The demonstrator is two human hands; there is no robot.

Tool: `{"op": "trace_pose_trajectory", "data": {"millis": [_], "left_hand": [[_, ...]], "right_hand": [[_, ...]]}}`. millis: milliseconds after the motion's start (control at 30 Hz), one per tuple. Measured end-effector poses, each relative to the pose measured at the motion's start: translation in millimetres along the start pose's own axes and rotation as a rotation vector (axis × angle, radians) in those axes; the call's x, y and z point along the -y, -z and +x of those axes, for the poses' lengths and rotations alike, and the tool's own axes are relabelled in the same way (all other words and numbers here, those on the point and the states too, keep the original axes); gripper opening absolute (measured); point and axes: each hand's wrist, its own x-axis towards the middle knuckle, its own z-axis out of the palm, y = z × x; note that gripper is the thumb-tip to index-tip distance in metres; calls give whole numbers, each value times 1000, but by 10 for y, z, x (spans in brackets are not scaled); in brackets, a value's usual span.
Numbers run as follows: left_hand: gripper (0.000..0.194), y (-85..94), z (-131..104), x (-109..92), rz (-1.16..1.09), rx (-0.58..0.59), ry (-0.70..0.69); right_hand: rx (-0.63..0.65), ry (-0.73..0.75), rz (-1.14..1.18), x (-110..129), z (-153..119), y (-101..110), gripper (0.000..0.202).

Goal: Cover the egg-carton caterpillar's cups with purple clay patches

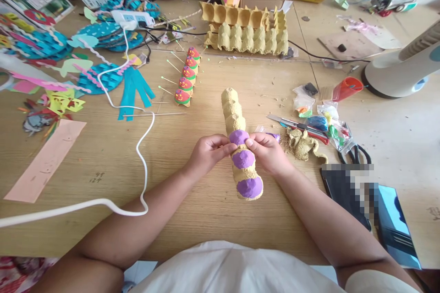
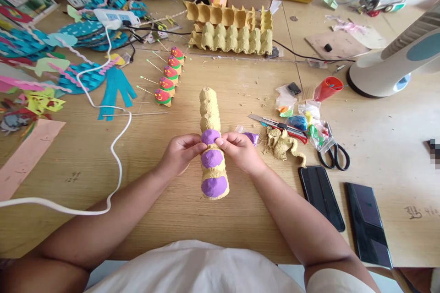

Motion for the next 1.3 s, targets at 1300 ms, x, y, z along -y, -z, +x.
{"op": "trace_pose_trajectory", "data": {"millis": [1300], "left_hand": [[38,0,0,-133,311,-87,-124]], "right_hand": [[72,62,-157,78,-6,12,47]]}}
